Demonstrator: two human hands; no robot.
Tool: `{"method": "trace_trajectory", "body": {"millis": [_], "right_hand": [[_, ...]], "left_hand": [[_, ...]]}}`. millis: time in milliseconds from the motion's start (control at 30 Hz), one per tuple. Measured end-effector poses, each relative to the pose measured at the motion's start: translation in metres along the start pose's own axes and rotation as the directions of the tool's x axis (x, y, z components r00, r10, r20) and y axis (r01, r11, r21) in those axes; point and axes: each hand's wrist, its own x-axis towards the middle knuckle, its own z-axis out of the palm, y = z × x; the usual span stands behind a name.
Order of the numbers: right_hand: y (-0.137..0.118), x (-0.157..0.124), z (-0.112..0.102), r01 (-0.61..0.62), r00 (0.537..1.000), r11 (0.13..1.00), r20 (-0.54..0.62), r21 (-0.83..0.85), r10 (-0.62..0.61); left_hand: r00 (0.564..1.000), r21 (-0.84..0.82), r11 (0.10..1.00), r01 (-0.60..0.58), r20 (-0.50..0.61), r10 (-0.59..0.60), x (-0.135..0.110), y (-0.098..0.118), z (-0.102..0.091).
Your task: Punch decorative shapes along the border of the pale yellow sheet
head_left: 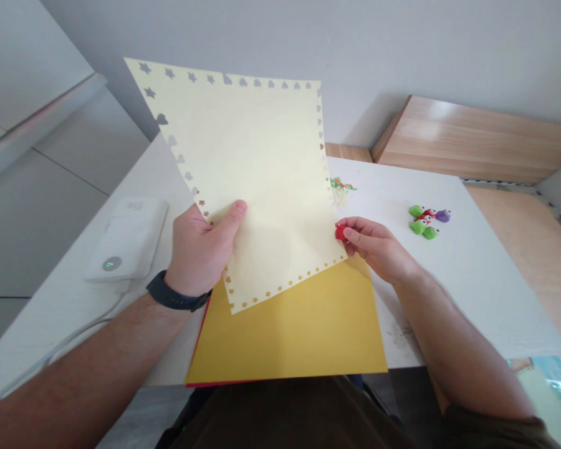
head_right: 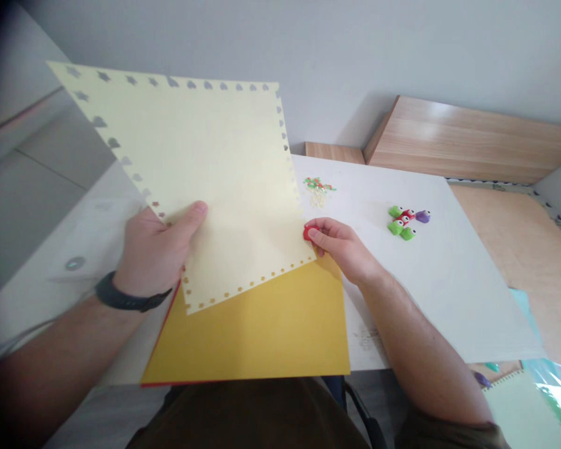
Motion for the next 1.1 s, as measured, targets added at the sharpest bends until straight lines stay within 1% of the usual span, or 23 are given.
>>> {"method": "trace_trajectory", "body": {"millis": [100,300,433,700,900,1100], "right_hand": [[-0.0031,-0.0005,0.0028,-0.028,0.999,0.999,-0.021,0.046,0.029],[-0.0067,-0.0011,0.0069,-0.067,0.996,0.993,-0.05,0.095,0.072],[-0.0064,-0.001,0.0067,-0.068,0.996,0.992,-0.049,0.105,0.073],[-0.0068,-0.0004,0.007,-0.052,0.997,0.993,-0.051,0.106,0.058],[-0.0058,0.0005,0.0074,-0.058,0.996,0.996,-0.068,0.073,0.063],[-0.0063,0.0002,0.0075,-0.047,0.997,0.995,-0.06,0.091,0.052]], "left_hand": [[1.0,0.005,1.0,0.0,-0.01,0.0,0.0002,-0.0006,-0.0007],[1.0,-0.012,1.0,0.022,0.016,-0.022,0.0005,-0.0021,-0.0017],[1.0,-0.023,1.0,0.009,0.012,-0.008,0.0001,-0.0026,-0.0009],[1.0,0.015,1.0,0.019,0.021,-0.02,0.0,-0.0014,-0.0029],[1.0,0.008,1.0,0.012,0.023,-0.012,-0.0003,0.0,-0.0025],[0.999,0.003,1.0,0.029,0.024,-0.029,-0.0001,0.0009,-0.0024]]}}
